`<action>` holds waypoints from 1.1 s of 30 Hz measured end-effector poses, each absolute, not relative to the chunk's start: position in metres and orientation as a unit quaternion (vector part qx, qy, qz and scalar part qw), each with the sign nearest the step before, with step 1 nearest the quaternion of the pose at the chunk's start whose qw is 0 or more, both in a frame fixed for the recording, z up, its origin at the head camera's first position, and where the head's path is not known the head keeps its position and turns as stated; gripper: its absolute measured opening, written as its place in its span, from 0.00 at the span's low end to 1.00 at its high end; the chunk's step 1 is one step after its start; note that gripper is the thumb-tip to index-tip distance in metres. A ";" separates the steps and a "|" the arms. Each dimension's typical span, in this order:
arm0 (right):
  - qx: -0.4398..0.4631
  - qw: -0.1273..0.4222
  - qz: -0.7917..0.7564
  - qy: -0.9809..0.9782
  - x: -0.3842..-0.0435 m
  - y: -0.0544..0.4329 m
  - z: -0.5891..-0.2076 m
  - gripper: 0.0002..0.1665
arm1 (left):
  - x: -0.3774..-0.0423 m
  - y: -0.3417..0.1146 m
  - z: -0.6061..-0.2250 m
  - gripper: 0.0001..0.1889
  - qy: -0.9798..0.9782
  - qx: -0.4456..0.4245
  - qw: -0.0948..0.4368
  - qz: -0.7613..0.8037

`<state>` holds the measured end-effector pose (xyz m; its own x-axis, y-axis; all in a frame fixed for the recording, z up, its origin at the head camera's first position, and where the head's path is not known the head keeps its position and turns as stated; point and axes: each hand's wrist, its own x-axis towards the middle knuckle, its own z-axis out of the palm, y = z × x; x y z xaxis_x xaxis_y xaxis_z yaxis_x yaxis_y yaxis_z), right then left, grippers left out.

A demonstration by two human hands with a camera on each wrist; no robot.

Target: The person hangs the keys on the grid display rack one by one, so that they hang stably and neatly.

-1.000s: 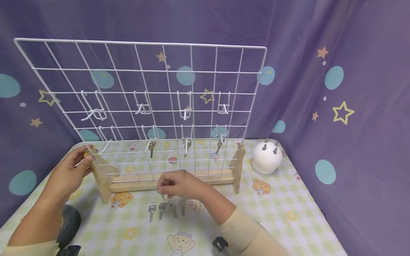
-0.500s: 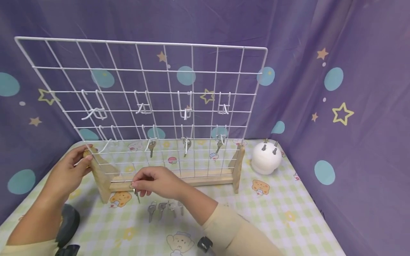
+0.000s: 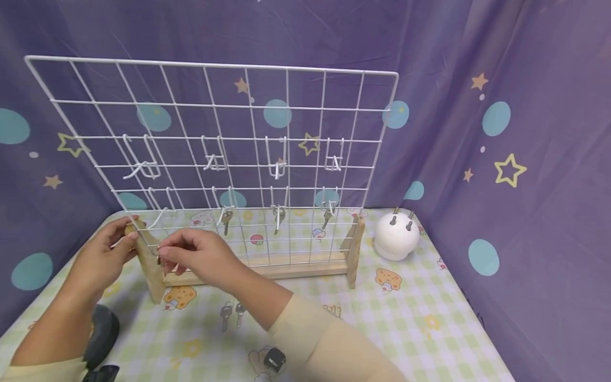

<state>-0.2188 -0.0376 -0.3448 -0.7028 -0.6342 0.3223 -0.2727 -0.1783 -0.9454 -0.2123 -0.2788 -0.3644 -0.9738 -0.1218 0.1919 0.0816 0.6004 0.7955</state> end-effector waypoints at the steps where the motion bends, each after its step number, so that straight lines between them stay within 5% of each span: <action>1: -0.361 0.130 -0.680 0.625 -0.219 -0.040 -0.343 0.08 | -0.212 -0.279 -0.365 0.30 -0.887 0.011 0.115 -0.448; 20: -0.303 0.116 -0.722 0.611 -0.235 -0.061 -0.333 0.09 | -0.212 -0.279 -0.365 0.30 -0.883 0.000 0.118 -0.454; 33: -0.349 0.105 -0.718 0.593 -0.234 -0.058 -0.331 0.08 | -0.213 -0.279 -0.367 0.29 -0.881 0.001 0.122 -0.458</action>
